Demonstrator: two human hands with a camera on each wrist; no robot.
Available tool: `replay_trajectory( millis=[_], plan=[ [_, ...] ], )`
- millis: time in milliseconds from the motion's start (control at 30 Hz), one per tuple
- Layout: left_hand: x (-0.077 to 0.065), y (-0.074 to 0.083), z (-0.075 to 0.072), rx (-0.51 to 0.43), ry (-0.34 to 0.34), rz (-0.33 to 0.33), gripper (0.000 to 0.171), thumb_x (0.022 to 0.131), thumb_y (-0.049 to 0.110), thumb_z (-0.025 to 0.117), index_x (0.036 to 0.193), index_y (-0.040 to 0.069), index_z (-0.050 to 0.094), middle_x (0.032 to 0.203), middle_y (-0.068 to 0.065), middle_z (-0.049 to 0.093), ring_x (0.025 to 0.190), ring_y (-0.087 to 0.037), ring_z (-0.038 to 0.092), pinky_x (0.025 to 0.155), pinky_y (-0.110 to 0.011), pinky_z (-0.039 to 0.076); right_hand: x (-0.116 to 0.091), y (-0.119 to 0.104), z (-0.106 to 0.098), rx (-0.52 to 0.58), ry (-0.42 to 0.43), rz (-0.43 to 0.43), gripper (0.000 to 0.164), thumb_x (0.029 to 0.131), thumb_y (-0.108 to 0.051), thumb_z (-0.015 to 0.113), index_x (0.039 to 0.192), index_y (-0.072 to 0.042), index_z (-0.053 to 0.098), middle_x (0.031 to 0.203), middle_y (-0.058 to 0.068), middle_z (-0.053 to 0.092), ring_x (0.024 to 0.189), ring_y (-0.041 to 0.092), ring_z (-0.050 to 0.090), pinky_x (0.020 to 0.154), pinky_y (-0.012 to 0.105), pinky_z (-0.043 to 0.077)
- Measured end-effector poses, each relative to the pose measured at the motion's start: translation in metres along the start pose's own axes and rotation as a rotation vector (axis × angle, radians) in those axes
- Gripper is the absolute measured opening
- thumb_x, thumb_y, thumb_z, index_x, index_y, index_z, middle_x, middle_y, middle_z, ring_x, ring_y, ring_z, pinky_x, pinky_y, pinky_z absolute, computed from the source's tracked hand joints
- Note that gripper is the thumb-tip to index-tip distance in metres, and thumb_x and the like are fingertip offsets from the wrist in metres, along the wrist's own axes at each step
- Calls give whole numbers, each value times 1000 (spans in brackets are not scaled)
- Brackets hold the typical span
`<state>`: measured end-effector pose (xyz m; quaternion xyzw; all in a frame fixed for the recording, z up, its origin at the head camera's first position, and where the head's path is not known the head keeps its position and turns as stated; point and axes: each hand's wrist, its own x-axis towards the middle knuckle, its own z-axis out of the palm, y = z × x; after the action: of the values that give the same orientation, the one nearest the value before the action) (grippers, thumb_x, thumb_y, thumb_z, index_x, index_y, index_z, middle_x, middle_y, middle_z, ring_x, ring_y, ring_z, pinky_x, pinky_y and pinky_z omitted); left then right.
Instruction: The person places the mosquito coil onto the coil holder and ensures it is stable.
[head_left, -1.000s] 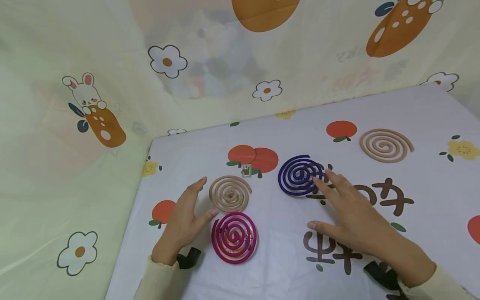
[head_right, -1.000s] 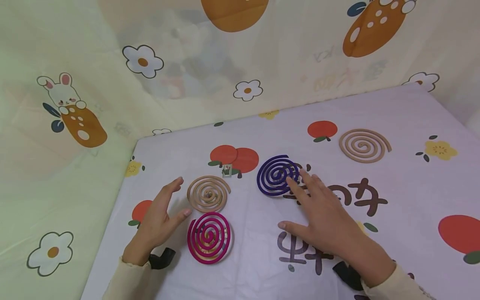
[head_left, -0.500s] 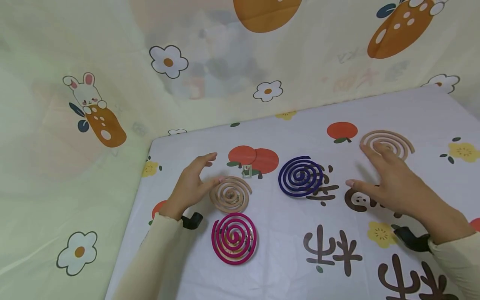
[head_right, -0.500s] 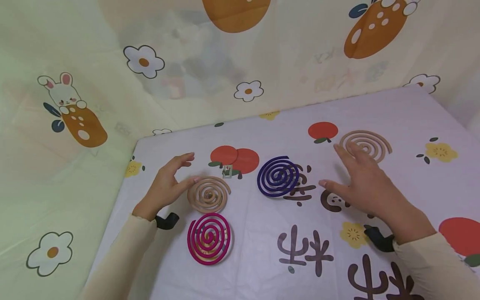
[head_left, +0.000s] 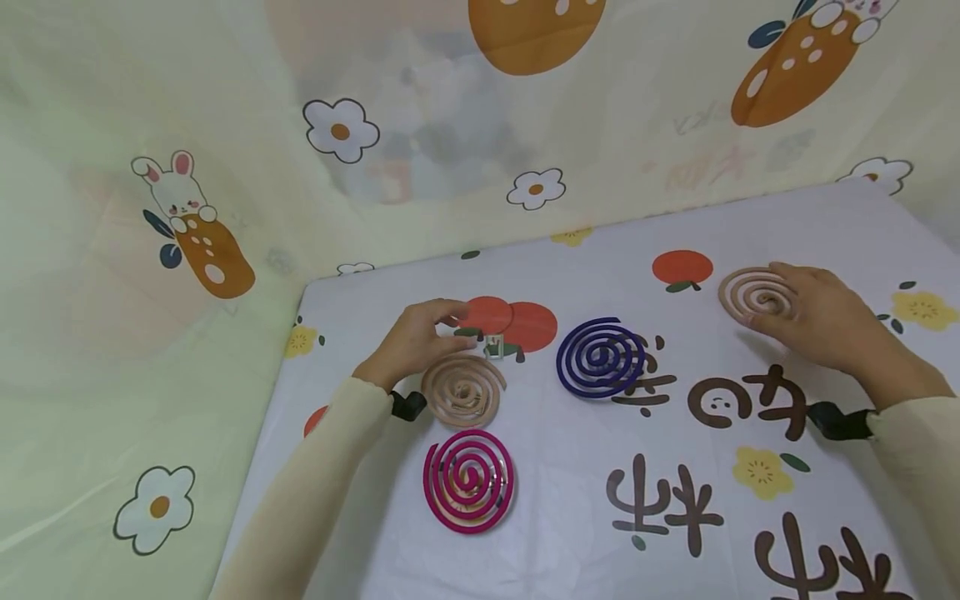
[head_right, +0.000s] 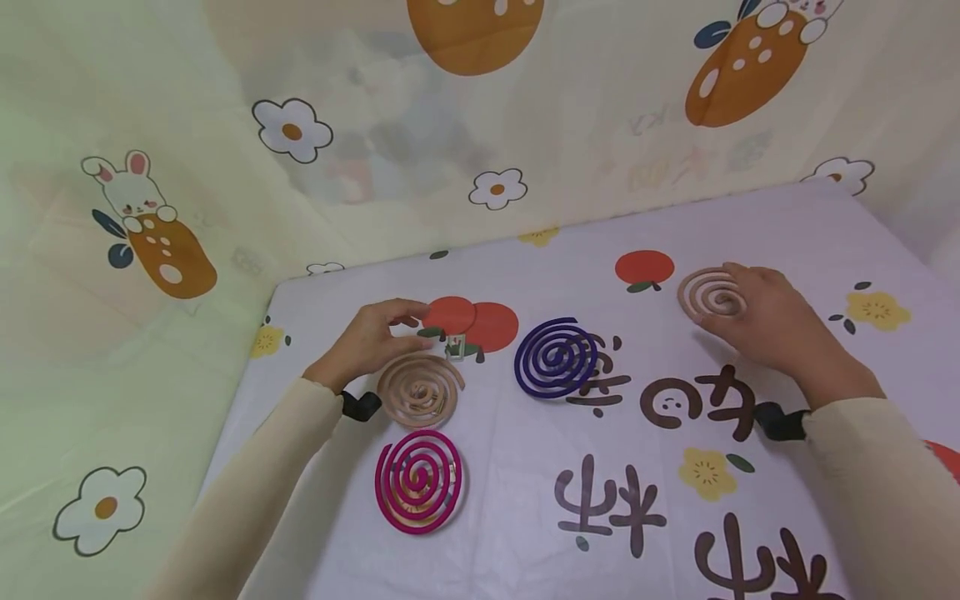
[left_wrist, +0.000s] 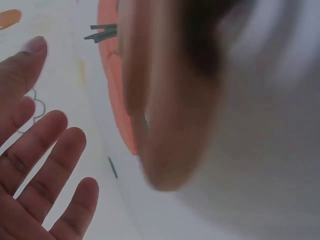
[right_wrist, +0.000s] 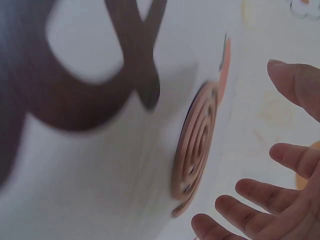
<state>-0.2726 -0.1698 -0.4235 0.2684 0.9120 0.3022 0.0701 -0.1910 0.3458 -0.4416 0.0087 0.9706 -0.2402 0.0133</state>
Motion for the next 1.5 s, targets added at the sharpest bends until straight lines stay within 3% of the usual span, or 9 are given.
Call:
replay_trajectory(
  millis=[233,400,533,767,1000,1133,1267,1400,1500],
  plan=[
    [12,4,1,64,-116,-68,50,92,23,83,137,9,68,131,-7,71,118,-25,65,98,-42,55,20,25,-8,-17,-61,112,99,102,-56,57,158,15,15,149,52,22,137,70,20,107,81,22],
    [12,8,3,89,-192,-107,53,94,26,80,142,11,64,136,-6,68,120,-26,64,100,-41,55,27,35,-6,-26,-101,151,108,100,-61,57,155,19,10,150,53,19,138,70,18,109,80,21],
    [7,12,0,116,-244,-96,53,94,26,79,142,11,63,138,-7,66,120,-26,63,100,-41,55,30,41,-4,-7,-132,169,114,98,-63,60,156,18,4,152,52,15,140,71,14,110,80,19],
    [6,13,-2,128,-301,-66,54,95,26,79,144,10,61,143,-9,64,121,-27,64,100,-40,56,31,42,-8,1,-182,99,112,96,-50,70,154,20,6,149,54,20,136,72,19,109,80,20],
    [19,11,0,109,-321,-12,43,96,20,78,135,7,68,133,-8,70,118,-26,67,100,-37,56,30,37,-5,-33,-173,99,104,95,-46,72,154,19,16,142,55,28,131,71,25,108,80,24],
    [25,16,-3,120,-351,-30,40,95,17,77,132,7,70,129,-9,72,115,-23,68,100,-38,55,30,34,-4,-39,-163,88,101,94,-44,74,153,19,21,143,53,30,131,70,27,108,79,25],
    [29,21,-7,156,-355,-48,35,94,16,78,128,8,73,124,-8,74,109,-22,68,99,-38,56,29,32,-7,-24,-151,113,103,92,-43,76,155,16,21,148,50,29,134,70,25,109,79,23],
    [34,24,-4,188,-366,-25,30,95,14,77,125,9,75,119,-6,75,109,-20,67,99,-37,55,27,31,-9,-2,-137,168,105,90,-43,79,157,12,20,150,50,27,134,70,23,108,80,23],
    [36,26,2,225,-390,-11,25,95,15,76,120,9,77,113,-2,75,106,-18,67,97,-35,55,28,31,-8,5,-115,188,104,88,-41,82,156,11,23,146,48,35,129,68,29,106,80,27]
  ],
)
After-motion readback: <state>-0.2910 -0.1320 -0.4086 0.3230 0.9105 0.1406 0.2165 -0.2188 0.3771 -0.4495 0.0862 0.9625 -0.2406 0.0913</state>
